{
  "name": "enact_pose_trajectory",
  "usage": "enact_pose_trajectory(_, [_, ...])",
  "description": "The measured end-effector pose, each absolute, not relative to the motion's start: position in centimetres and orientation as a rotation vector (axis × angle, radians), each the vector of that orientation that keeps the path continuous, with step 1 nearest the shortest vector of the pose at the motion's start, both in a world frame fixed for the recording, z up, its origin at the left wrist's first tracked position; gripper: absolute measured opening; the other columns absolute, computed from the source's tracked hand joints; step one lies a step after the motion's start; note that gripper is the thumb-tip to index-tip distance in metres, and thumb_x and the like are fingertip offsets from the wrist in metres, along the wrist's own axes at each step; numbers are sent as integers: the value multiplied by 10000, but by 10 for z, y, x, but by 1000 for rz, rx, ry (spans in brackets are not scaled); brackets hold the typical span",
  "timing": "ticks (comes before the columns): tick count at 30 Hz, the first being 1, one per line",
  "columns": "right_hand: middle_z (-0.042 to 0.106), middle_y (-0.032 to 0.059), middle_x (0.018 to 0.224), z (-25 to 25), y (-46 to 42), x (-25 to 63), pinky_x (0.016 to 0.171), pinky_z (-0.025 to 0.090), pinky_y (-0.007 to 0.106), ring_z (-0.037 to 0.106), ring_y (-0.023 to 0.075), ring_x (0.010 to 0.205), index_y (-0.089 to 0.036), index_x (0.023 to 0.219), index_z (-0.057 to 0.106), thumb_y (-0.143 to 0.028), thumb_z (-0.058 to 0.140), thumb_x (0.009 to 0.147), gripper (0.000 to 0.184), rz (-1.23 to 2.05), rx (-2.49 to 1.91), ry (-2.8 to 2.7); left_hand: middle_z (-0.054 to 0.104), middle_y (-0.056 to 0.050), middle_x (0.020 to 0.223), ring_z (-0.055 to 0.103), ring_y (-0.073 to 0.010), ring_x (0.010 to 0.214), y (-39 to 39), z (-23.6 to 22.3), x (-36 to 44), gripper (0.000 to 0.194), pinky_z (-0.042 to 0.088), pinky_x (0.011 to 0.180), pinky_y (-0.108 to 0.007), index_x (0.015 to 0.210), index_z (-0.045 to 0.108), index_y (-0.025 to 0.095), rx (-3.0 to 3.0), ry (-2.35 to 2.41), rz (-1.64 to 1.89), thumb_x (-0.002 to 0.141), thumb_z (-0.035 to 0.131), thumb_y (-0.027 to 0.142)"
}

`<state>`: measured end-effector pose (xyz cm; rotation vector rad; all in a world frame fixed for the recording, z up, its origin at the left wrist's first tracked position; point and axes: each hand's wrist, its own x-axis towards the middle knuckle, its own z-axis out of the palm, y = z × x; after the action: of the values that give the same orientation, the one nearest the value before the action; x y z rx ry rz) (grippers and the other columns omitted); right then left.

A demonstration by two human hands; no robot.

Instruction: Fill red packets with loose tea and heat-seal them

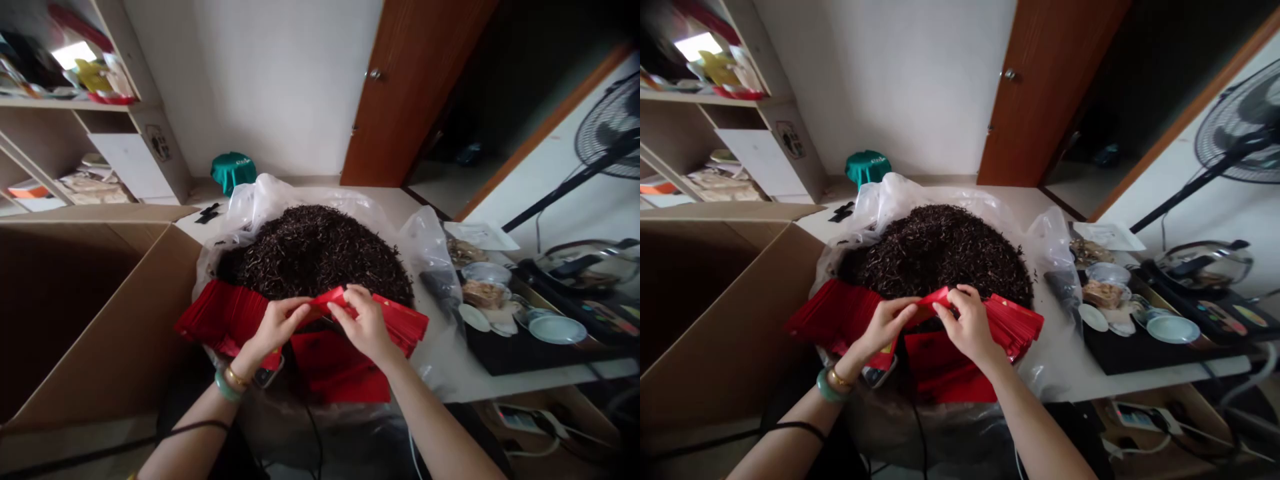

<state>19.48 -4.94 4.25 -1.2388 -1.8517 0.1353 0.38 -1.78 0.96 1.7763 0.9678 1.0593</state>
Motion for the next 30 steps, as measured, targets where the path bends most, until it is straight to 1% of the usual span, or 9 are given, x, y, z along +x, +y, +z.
enact_pose_trajectory(2, [603, 28, 695, 43, -52, 196, 770, 512, 316, 596, 195, 767, -227, 696, 542, -318, 535, 898, 222, 214, -1258, -1824, 763, -115, 906, 713, -223, 786, -16, 11, 2, 520, 559, 673, -284, 1001, 736, 128, 1521, 914, 982, 836, 545, 581])
enact_pose_trajectory(4, [639, 55, 796, 42, -53, 196, 738, 527, 300, 620, 195, 804, -215, 793, 607, -309, 524, 903, 167, 333, -1262, -1824, 760, -134, 874, 715, -240, 741, -15, 11, 1, 609, 564, 617, -301, 1022, 719, 96, 1304, 852, 871, 783, 575, 637])
enact_pose_trajectory(6, [672, 79, 884, 41, -54, 195, 761, 536, 309, 645, 205, 864, -205, 885, 659, -294, 526, 898, 161, 447, -1256, -1839, 755, -148, 846, 714, -247, 700, -14, 11, 1, 627, 559, 573, -305, 1007, 710, 73, 1166, 789, 777, 749, 618, 637])
enact_pose_trajectory(9, [716, 90, 990, 39, -52, 194, 836, 535, 354, 660, 243, 966, -212, 943, 712, -311, 625, 832, 172, 626, -1260, -1887, 745, -148, 758, 703, -235, 657, -15, 11, 3, 595, 550, 578, -308, 895, 717, 54, 1090, 751, 761, 752, 622, 624])
enact_pose_trajectory(12, [750, 82, 947, 39, -49, 193, 830, 544, 387, 696, 258, 898, -207, 929, 733, -340, 653, 811, 196, 801, -1301, -1849, 738, -131, 715, 693, -214, 660, -16, 11, 5, 558, 540, 619, -301, 817, 723, 64, 1122, 734, 744, 765, 613, 610])
enact_pose_trajectory(15, [759, 81, 951, 40, -47, 193, 840, 546, 394, 705, 258, 906, -191, 959, 727, -329, 580, 859, 225, 879, -1292, -1766, 741, -120, 728, 688, -206, 683, -16, 10, 7, 504, 522, 611, -277, 787, 735, 76, 1157, 733, 753, 754, 647, 571])
enact_pose_trajectory(20, [752, 77, 1020, 43, -47, 192, 871, 539, 397, 695, 267, 972, -183, 1034, 717, -333, 583, 850, 272, 1028, -1271, -1724, 756, -120, 772, 684, -211, 684, -12, 5, 6, 497, 499, 570, -265, 988, 736, 75, 1044, 805, 876, 734, 687, 499])
enact_pose_trajectory(26, [753, 29, 1023, 42, -51, 193, 896, 533, 440, 693, 268, 962, -226, 1092, 716, -384, 612, 843, 313, 1255, -1179, -1803, 759, -138, 898, 698, -235, 824, -13, 8, 0, 406, 521, 804, -341, 1001, 739, 76, 1063, 726, 834, 735, 696, 380])
enact_pose_trajectory(30, [758, 24, 988, 44, -53, 194, 916, 523, 450, 688, 267, 972, -249, 1089, 718, -478, 585, 860, 350, 1297, -1245, -1743, 750, -143, 963, 698, -273, 893, -15, 10, -1, 446, 524, 854, -414, 1120, 689, 90, 1212, 737, 757, 790, 637, 385])
